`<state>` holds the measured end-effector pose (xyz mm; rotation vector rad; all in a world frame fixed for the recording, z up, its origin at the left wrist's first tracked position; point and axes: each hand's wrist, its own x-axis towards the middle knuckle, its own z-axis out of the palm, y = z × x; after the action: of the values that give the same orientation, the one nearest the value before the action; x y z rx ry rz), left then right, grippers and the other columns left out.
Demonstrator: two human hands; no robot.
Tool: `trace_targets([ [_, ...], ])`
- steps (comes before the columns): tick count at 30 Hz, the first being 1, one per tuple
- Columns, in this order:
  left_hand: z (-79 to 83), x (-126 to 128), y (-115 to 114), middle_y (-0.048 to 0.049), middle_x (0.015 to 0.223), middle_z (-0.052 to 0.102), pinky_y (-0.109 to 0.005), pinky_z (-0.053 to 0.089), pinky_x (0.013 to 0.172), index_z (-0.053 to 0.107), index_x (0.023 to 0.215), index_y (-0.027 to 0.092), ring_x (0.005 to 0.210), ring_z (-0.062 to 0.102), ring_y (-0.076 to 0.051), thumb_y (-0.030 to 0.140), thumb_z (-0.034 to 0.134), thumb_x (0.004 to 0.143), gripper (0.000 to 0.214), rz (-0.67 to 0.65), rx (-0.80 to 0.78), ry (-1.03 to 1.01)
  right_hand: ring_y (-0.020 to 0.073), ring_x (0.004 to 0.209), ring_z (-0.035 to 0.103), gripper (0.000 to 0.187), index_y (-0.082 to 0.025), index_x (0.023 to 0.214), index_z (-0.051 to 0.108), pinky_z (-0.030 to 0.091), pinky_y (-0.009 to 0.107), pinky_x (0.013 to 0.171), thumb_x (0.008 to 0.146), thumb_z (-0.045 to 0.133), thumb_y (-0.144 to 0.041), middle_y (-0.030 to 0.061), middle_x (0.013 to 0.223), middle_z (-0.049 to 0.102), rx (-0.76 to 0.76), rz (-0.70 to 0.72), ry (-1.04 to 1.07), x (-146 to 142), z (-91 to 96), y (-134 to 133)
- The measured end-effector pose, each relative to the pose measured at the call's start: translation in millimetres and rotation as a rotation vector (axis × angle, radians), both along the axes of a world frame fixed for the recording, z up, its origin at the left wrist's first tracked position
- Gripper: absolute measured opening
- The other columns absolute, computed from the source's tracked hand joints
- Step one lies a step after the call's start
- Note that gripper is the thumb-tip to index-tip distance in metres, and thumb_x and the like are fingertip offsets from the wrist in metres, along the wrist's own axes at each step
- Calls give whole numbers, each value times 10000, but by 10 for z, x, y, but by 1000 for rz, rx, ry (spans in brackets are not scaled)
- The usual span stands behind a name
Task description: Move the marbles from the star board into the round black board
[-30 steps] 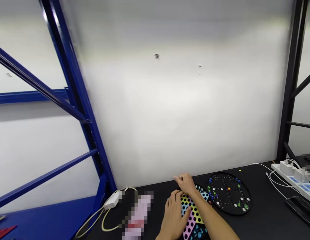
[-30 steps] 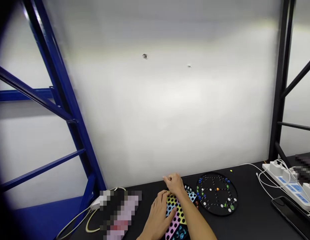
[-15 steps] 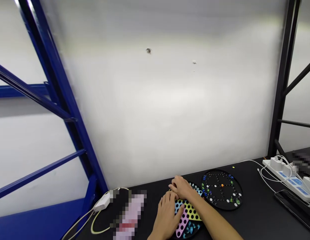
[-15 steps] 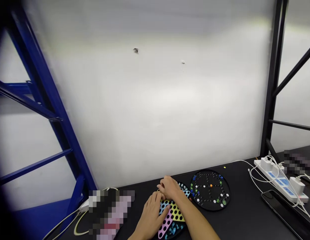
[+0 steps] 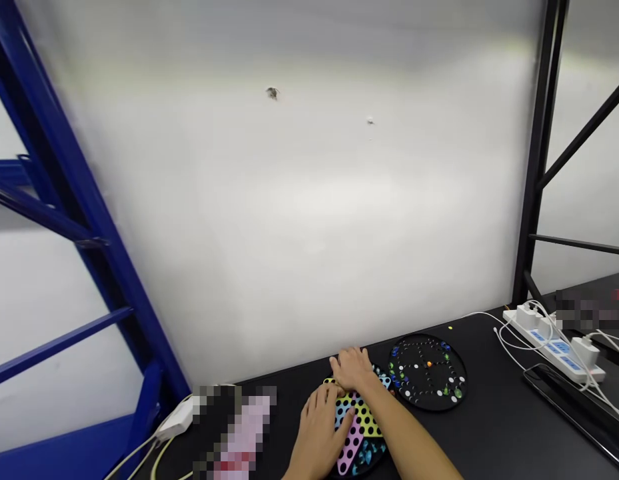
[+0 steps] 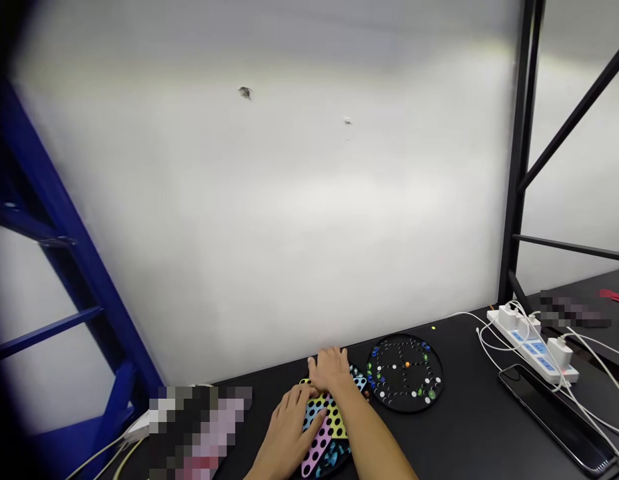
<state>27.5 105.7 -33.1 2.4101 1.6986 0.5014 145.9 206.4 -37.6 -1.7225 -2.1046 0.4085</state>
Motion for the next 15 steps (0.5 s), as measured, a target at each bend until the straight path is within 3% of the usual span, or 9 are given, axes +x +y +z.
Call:
trace_targets([
  [5, 34, 28, -26, -67, 1183, 584, -417, 401, 998, 567, 1114, 251, 1148, 525, -253, 421, 405, 929, 300, 18, 10, 37, 347, 1166, 553, 573, -100, 1147, 667, 343, 527, 1014, 974, 279, -485, 200, 1183, 660, -30, -155, 23, -134, -29, 69],
  [11, 55, 44, -45, -76, 1163, 580, -418, 395, 994, 576, 1094, 247, 1133, 524, -257, 426, 390, 934, 304, 15, 8, 32, 327, 1182, 509, 437, -167, 1052, 649, 313, 518, 1023, 967, 334, -458, 155, 1185, 633, 21, 45, 80, -156, 6, 41],
  [15, 65, 35, -57, -79, 1146, 577, -411, 409, 969, 569, 1071, 240, 1108, 529, -255, 434, 376, 941, 303, 4, 2, 2, 276, 1158, 509, 315, -267, 1022, 586, 351, 428, 996, 982, 319, -428, 61, 1168, 616, 71, 16, 175, 82, 102, -14],
])
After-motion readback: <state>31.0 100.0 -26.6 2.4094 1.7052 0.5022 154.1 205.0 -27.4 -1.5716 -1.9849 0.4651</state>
